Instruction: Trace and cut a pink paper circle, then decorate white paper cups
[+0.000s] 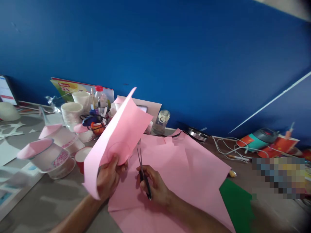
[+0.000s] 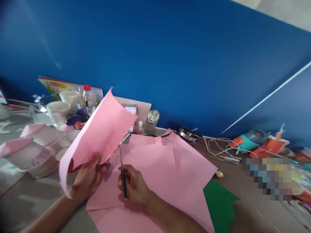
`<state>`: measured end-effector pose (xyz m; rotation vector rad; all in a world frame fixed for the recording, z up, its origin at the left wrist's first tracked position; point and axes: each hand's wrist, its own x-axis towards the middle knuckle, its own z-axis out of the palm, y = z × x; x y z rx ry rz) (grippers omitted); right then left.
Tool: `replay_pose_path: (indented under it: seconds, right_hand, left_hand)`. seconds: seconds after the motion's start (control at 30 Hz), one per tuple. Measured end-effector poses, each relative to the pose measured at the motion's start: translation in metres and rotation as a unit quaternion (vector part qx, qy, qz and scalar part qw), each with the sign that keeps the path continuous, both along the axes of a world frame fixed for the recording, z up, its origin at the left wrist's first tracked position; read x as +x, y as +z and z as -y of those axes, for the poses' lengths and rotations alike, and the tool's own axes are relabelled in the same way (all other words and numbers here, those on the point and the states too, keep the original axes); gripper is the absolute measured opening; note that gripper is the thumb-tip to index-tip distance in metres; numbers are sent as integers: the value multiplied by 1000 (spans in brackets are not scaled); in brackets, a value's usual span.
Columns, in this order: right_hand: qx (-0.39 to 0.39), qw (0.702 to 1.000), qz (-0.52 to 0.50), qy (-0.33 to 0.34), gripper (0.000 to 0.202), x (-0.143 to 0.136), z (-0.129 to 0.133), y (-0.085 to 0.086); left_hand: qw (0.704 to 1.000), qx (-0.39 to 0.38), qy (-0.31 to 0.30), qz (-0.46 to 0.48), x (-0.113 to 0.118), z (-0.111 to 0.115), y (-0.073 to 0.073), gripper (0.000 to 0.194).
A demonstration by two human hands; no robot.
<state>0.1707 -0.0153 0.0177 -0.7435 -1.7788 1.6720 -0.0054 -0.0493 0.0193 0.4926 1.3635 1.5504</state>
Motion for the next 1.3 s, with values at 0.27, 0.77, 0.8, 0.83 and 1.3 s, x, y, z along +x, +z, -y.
replay_pose_path:
  seconds: [0.27,0.77,0.8,0.83,1.3]
  right_hand:
    - [-44,999,-12,14,43,-4,0,-17]
    - [-50,999,0,9,31,-5,1,-21]
    - [-56,998,-3,11,32,-6,1,-21]
    - [-65,998,-6,13,32,-6,1,-21]
    - [-83,996,-10,7,29,-8,3,-17]
  left_hand:
    - [998,0,-53,-25,3,1,-11,47]
    - [992,-65,-103,15,6,1,-11,51]
    - [993,-57,-105,23,6,1,-11,49]
    - [993,-50,-106,32,5,1,-12,46]
    - [994,-16,-72,85,4,-4,-24,33]
